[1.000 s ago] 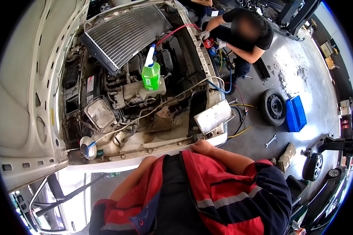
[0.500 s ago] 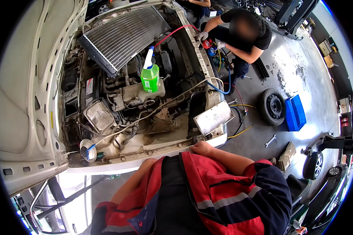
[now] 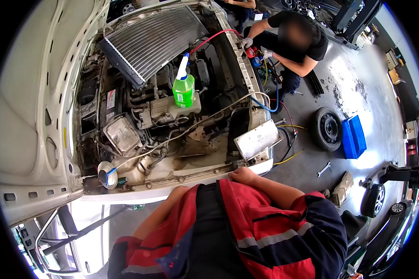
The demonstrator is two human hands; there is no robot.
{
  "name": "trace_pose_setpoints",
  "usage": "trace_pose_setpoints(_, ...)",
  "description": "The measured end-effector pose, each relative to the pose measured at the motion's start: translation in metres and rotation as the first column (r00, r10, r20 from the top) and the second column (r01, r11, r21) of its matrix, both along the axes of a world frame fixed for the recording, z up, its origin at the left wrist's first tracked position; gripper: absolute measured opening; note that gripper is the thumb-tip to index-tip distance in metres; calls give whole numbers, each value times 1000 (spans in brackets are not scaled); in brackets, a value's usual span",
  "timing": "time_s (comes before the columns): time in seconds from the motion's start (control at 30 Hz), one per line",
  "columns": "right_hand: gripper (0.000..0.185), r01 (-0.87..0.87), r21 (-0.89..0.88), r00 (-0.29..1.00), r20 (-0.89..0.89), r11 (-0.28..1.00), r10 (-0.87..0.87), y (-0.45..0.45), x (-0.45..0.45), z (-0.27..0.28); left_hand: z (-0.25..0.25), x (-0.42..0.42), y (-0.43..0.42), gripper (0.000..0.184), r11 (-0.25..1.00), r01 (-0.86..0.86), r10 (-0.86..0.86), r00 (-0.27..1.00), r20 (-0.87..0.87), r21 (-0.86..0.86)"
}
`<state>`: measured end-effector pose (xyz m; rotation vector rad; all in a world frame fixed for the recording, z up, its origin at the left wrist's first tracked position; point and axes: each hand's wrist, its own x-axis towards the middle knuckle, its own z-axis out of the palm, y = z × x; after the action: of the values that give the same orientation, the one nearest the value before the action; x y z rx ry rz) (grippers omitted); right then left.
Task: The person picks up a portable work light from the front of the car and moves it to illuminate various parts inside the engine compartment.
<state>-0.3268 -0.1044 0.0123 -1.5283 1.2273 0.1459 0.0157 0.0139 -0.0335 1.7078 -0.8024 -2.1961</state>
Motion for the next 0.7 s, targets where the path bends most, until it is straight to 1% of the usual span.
trace_pose_setpoints(0.07, 50, -4, 3, 1000, -2, 1000, 4, 0, 0, 0, -1, 3, -2, 20, 978, 168, -158, 984, 86, -126)
trace_pose_setpoints(0.17, 50, -17, -3, 1000, -19, 1000, 17, -1, 2, 3, 14, 0, -7, 23, 970, 205, -190, 975, 117, -128)
trace_pose_setpoints(0.27, 50, -28, -21, 999, -21, 999, 27, -1, 1, 2, 7, 1, -3, 23, 984, 143, -134, 987, 86, -105)
trace_pose_setpoints(0.37, 50, -26, -34, 999, -25, 999, 25, -1, 1, -3, 10, -2, -4, 22, 978, 179, -164, 977, 139, -106)
trace_pose_setpoints(0.4, 49, -23, -41, 999, -25, 999, 22, 0, 0, -6, -15, 1, 5, 22, 981, 150, -136, 984, 117, -127)
trace_pose_setpoints(0.43, 49, -24, -49, 999, -23, 999, 23, 0, 0, -8, -60, 7, 16, 23, 982, 117, -104, 990, 96, -147)
trace_pose_setpoints(0.5, 47, 1, -36, 1000, 3, 999, -1, 0, 1, -3, -92, 16, 30, 23, 966, 119, -98, 990, 100, -231)
trace_pose_setpoints(0.53, 47, 3, -33, 1000, 6, 999, -3, 0, 0, -3, -62, 10, 22, 23, 947, 197, -152, 971, 187, -254)
trace_pose_setpoints(0.6, 47, 5, -22, 1000, -11, 1000, -5, -1, 2, 2, 15, -8, -4, 23, 870, 419, -310, 875, 372, -259)
trace_pose_setpoints(0.63, 47, 8, -16, 999, -33, 1000, -9, -2, 4, 7, 39, -15, -13, 23, 823, 501, -361, 826, 434, -268)
trace_pose_setpoints(0.7, 49, -5, -77, 1000, -22, 997, 4, 0, 3, -1, 45, -15, -16, 23, 677, 647, -440, 737, 513, -350)
